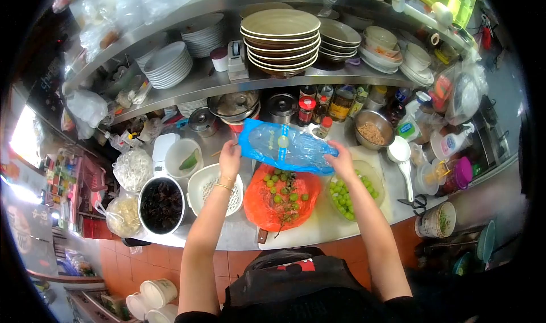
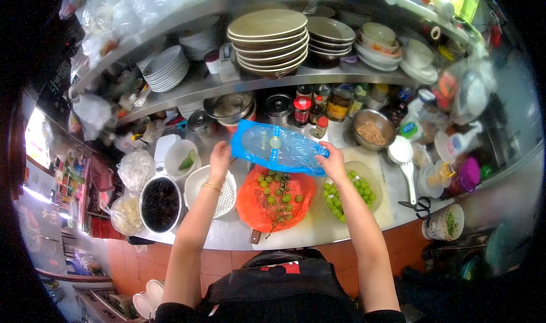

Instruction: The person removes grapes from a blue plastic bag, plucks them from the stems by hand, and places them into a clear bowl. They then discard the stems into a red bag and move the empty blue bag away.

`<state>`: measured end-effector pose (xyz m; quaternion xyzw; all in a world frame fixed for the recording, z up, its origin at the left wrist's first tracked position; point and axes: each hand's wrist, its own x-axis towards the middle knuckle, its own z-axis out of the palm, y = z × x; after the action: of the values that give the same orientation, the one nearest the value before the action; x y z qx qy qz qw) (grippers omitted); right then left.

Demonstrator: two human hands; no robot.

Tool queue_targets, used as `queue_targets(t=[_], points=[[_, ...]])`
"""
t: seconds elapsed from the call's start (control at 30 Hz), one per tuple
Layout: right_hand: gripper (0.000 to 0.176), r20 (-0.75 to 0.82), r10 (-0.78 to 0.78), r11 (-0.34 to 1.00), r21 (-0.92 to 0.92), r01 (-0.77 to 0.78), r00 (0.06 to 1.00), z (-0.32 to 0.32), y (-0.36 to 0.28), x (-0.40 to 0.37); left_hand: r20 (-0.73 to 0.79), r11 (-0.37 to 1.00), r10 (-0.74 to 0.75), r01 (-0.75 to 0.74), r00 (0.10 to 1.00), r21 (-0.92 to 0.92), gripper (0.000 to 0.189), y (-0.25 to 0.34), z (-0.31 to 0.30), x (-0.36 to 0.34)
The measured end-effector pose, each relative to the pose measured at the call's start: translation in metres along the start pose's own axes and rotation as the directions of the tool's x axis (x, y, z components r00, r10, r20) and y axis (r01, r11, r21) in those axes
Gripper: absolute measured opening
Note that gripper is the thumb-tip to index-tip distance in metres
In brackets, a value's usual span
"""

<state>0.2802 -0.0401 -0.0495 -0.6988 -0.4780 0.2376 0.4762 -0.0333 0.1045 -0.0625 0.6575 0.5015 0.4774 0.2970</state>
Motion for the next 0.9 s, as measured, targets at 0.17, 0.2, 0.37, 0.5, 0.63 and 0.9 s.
queue_targets(t=[0.17, 0.2, 0.37, 0.5, 0.63, 0.9], points=[[0.038, -0.121, -0.371, 0.489, -0.868, 0.083, 0.921, 0.009, 0.008, -0.005, 0.607, 0.962, -0.147, -0.03, 0.781, 0.271, 0.02, 0.026, 0.021, -0.056], [0.038, -0.043, -0.415, 0.496, -0.848, 0.186, 0.909, 0.011, -0.006, -0.01, 0.607, 0.957, -0.107, -0.085, 0.787, 0.279, 0.021, 0.02, 0.024, -0.066], [0.034, 0.638, -0.095, 0.654, -0.539, 0.531, 0.764, 0.048, -0.035, -0.022, 0.541, 0.932, 0.072, -0.25, 0.838, 0.263, 0.027, -0.026, 0.045, -0.081], [0.035, 0.525, -0.203, 0.647, -0.562, 0.515, 0.827, 0.079, 0.017, -0.02, 0.462, 0.945, 0.034, -0.179, 0.886, 0.273, 0.032, -0.045, 0.047, -0.08], [0.034, 0.344, -0.217, 0.638, -0.658, 0.399, 0.914, 0.07, 0.01, -0.012, 0.375, 0.883, 0.134, -0.282, 0.917, 0.374, 0.038, -0.024, 0.031, -0.08], [0.046, 0.394, 0.126, 0.504, -0.816, 0.283, 0.911, 0.071, 0.027, 0.013, 0.507, 0.788, -0.348, -0.047, 0.788, 0.614, 0.038, -0.01, 0.031, -0.082]])
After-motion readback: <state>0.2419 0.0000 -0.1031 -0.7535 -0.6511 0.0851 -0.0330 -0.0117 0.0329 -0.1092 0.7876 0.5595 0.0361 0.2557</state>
